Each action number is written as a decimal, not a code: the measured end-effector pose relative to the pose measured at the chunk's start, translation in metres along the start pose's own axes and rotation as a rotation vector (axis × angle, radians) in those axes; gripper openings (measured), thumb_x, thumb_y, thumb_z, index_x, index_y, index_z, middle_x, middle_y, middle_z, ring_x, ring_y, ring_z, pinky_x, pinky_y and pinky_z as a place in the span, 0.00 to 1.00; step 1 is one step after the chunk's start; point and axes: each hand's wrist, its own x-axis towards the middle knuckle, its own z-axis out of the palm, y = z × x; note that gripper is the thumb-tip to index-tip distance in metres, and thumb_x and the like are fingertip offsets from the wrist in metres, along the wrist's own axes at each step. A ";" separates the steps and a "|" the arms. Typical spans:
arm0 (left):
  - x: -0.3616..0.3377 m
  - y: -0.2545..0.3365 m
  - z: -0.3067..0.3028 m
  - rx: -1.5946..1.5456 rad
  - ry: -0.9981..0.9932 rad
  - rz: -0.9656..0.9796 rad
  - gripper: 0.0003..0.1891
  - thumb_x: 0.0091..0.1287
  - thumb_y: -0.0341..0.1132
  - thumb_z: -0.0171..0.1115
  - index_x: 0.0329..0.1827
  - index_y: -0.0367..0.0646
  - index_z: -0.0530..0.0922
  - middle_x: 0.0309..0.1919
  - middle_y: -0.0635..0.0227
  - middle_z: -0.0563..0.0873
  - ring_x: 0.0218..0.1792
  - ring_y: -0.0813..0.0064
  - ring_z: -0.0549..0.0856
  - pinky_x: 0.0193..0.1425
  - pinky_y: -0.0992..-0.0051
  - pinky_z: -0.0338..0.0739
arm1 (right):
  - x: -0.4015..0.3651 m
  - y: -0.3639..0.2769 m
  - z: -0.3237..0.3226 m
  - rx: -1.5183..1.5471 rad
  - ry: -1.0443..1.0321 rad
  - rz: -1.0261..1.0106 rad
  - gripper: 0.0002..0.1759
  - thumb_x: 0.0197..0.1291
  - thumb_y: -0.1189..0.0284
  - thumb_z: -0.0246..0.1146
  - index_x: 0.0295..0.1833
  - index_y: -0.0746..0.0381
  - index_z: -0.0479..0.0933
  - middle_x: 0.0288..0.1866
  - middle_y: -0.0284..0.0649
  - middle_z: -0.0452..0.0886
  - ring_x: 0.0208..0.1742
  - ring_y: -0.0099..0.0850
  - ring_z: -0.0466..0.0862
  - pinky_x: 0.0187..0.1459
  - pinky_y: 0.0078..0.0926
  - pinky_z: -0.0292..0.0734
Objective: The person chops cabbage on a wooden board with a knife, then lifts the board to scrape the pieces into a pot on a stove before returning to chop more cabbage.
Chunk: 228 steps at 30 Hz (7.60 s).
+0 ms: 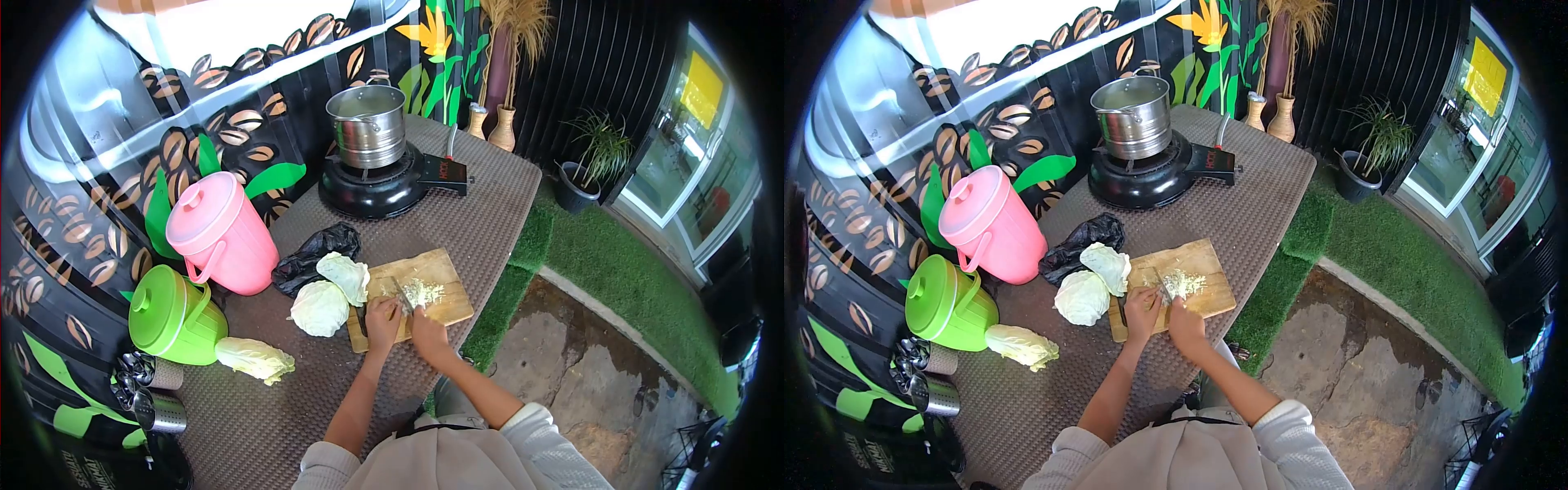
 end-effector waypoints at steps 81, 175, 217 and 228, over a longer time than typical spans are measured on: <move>0.004 -0.013 -0.022 -0.293 -0.119 -0.105 0.17 0.63 0.20 0.53 0.56 0.32 0.76 0.53 0.48 0.81 0.55 0.52 0.80 0.61 0.69 0.73 | -0.017 0.001 -0.035 0.390 -0.042 -0.021 0.17 0.70 0.63 0.47 0.47 0.68 0.64 0.30 0.64 0.78 0.34 0.62 0.79 0.37 0.58 0.73; -0.001 0.003 -0.004 0.100 0.019 -0.010 0.05 0.58 0.28 0.66 0.35 0.36 0.85 0.34 0.60 0.84 0.43 0.59 0.79 0.49 0.66 0.74 | 0.003 0.010 -0.010 -0.036 -0.016 -0.156 0.08 0.64 0.70 0.51 0.45 0.63 0.66 0.26 0.49 0.82 0.29 0.48 0.84 0.28 0.43 0.79; 0.006 0.007 0.007 0.069 -0.142 0.124 0.11 0.62 0.29 0.64 0.47 0.38 0.84 0.49 0.61 0.84 0.55 0.60 0.77 0.59 0.65 0.71 | -0.004 0.006 -0.046 -0.035 -0.092 -0.084 0.17 0.62 0.67 0.57 0.47 0.71 0.67 0.29 0.52 0.83 0.32 0.47 0.86 0.33 0.42 0.81; 0.006 0.008 0.006 -0.005 -0.100 0.093 0.07 0.59 0.28 0.66 0.39 0.40 0.86 0.43 0.64 0.86 0.51 0.62 0.79 0.56 0.66 0.74 | 0.007 0.009 -0.030 -0.106 -0.046 0.007 0.15 0.55 0.74 0.59 0.47 0.71 0.71 0.29 0.47 0.84 0.32 0.40 0.87 0.32 0.33 0.83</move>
